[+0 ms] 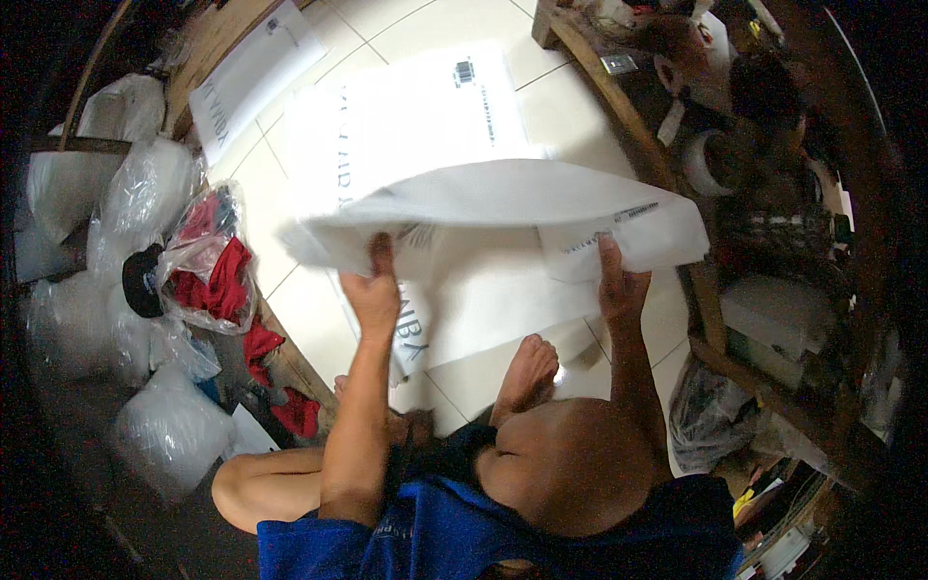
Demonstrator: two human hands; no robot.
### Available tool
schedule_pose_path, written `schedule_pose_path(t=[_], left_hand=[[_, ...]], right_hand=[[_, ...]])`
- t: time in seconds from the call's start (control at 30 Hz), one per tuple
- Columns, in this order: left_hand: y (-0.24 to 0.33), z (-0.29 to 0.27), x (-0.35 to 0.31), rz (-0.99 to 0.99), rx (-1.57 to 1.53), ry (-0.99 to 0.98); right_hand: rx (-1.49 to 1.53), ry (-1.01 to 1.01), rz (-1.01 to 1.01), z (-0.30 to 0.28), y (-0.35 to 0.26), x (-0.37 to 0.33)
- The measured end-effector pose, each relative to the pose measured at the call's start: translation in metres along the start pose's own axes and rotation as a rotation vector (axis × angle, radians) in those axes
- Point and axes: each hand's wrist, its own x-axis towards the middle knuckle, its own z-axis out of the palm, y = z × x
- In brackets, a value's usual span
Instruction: The person sits on the floor and folds a stack of white poly mailers by hand. They align the edges, fold the mailers in half, and stack them neatly. The person occasionally moves the stack to a nearby table and back.
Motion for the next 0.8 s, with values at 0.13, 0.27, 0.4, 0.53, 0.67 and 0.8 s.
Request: schedule_pose_path(t=[0.13, 0.27, 0.4, 0.53, 0.67, 0.8], left_hand=[[0.051, -0.012, 0.035, -0.086, -0.202, 0.015], [0.07, -0.008, 0.028, 0.014, 0.031, -0.148], [0.061, 0.019, 0.013, 0.057, 0.212, -0.46], [0.037, 0.03, 0.0, 0.161, 0.283, -0.421], [0.035, 0.014, 0.003, -0.021, 0.145, -0.306], [0.016, 0.002, 0.003, 0.047, 0.322, -0.4]], right_hand=[[-0.12, -0.082, 0.059, -0.014, -0.033, 0.027], [-0.309, -0.348, 0.0, 0.003, -0.065, 0.045], [-0.315, -0.542, -0.138, 0.057, -0.04, 0.026], [-0.362, -0.464, -0.078, 0.097, -0.022, 0.008], [-0.347, -0.271, -0.033, 0.105, -0.008, 0.014], [-0.266, -0.324, 0.108, 0.062, 0.002, 0.038]])
